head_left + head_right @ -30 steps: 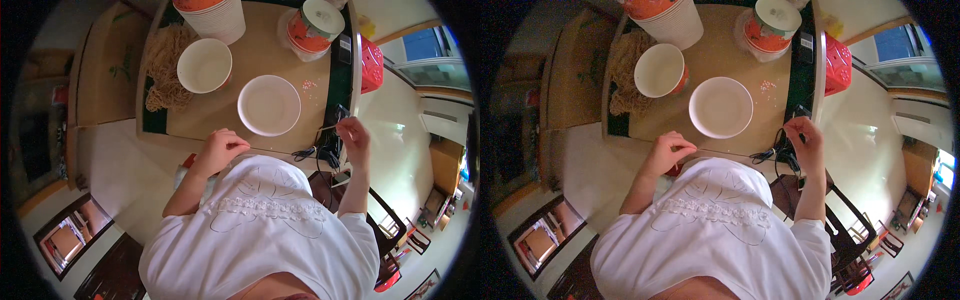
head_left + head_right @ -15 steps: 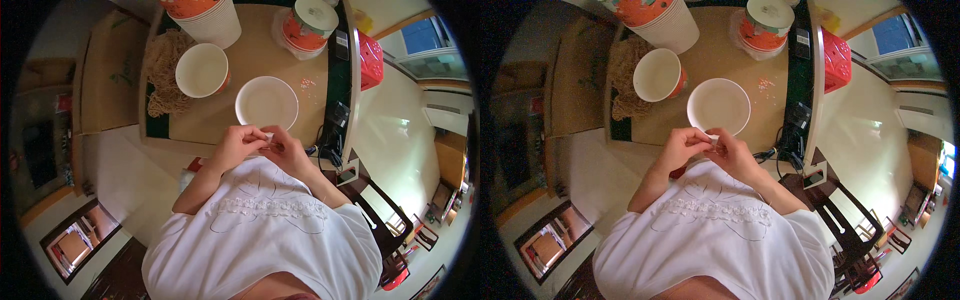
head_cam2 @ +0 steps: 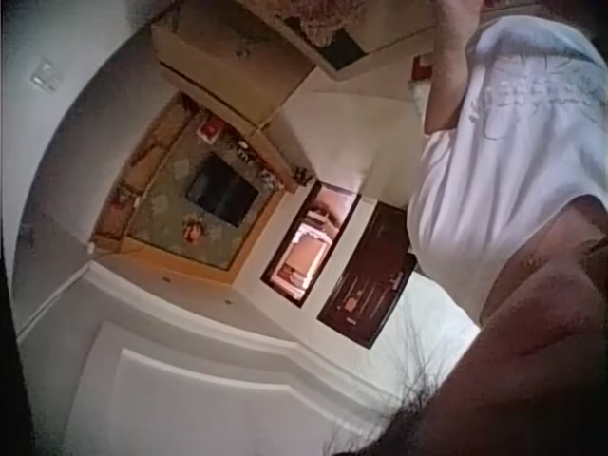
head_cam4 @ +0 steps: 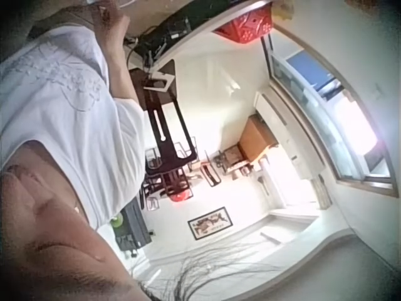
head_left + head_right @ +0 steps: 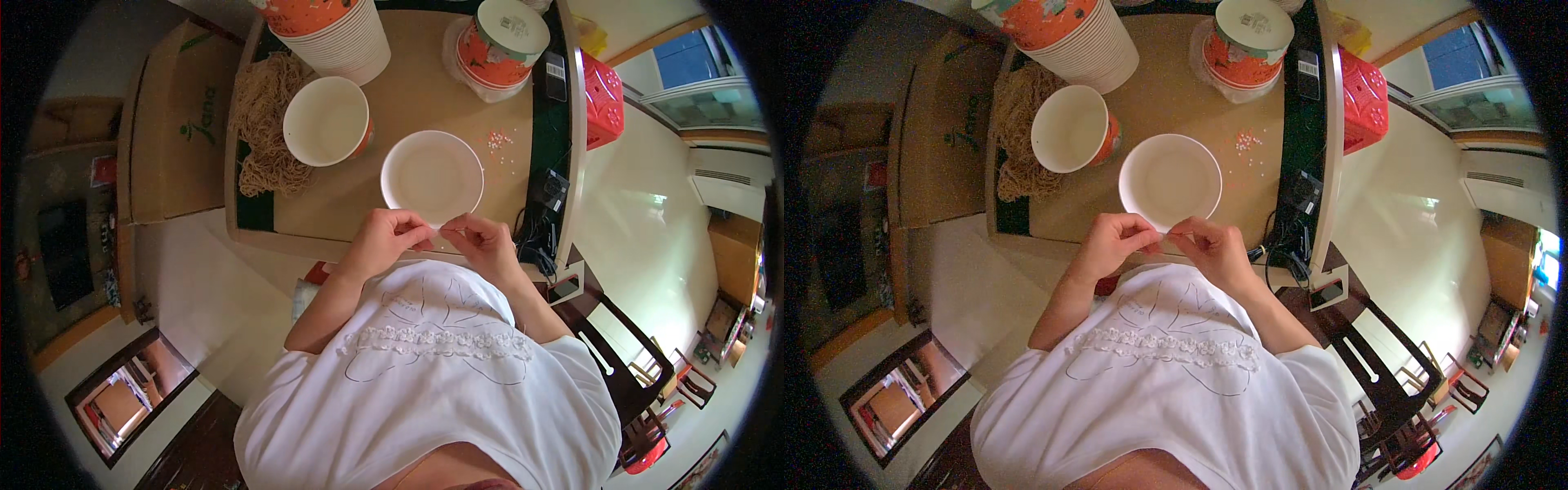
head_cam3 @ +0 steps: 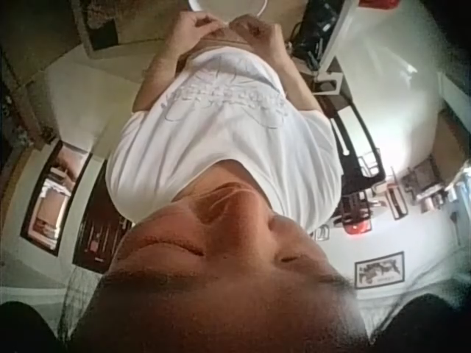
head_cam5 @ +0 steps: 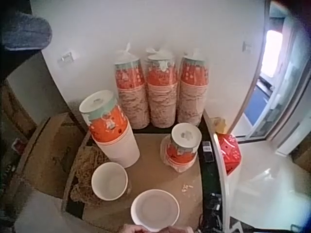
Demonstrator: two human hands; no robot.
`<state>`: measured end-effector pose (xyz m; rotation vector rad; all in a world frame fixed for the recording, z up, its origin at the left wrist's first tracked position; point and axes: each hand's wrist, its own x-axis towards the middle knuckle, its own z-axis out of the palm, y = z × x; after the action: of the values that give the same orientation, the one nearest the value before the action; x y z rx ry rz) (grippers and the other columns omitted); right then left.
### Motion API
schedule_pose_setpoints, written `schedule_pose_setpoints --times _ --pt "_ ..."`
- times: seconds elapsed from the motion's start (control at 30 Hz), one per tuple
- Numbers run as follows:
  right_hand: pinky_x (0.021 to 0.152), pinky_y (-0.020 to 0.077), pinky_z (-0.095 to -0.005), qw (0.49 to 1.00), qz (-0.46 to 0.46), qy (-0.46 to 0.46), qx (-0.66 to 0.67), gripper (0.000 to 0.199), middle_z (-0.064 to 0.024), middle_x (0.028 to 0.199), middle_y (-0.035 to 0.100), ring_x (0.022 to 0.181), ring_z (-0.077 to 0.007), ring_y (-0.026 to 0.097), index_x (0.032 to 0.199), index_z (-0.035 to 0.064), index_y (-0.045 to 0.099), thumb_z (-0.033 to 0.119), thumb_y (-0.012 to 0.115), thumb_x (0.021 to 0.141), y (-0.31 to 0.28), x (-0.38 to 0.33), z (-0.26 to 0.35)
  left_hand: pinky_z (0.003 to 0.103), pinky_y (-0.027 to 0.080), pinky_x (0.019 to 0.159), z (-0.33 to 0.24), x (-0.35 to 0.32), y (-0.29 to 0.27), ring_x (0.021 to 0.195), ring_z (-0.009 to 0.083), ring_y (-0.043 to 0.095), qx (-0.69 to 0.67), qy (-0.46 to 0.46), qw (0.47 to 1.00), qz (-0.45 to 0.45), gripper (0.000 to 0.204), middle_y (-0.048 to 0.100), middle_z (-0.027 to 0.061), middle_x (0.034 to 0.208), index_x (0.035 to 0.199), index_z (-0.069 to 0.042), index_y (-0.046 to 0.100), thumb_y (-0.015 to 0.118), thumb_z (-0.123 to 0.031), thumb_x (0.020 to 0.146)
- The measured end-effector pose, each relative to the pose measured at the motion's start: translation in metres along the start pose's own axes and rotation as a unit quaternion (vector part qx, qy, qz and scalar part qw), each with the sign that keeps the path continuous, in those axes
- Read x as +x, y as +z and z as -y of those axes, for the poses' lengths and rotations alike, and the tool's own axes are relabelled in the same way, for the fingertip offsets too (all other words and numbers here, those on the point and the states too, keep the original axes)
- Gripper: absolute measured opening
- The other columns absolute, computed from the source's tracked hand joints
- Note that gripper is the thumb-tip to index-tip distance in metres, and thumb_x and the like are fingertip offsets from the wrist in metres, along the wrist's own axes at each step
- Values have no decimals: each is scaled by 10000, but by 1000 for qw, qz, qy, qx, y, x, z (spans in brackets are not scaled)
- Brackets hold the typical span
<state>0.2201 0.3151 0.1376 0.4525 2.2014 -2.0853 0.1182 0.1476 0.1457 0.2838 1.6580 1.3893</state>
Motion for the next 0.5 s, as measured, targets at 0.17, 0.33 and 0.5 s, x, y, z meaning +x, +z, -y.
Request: schedule_pose_setpoints --times 0.17,0.33,0.5 --pt "529 384 -185 997 3 8 74 53 12 672 563 637 -15 474 882 -9 617 31 607 849 0 5 -9 240 515 674 2 2 2 726 111 633 6 -10 1000 4 115 668 70 799 922 33 645 604 -50 853" --pt "495 337 -180 999 -28 22 17 37 40 633 507 562 -6 381 860 15 628 20 630 823 -10 6 -6 240 521 682 -2 4 4 755 118 641 -4 5 1000 -4 146 667 75 809 931 44 636 572 -78 883" --pt "471 273 -184 998 -53 7 28 45 56 594 440 537 -11 324 847 22 635 20 649 804 -11 6 -8 236 506 635 1 13 5 718 123 639 -107 -27 994 -25 225 667 81 807 936 27 642 531 -167 919"
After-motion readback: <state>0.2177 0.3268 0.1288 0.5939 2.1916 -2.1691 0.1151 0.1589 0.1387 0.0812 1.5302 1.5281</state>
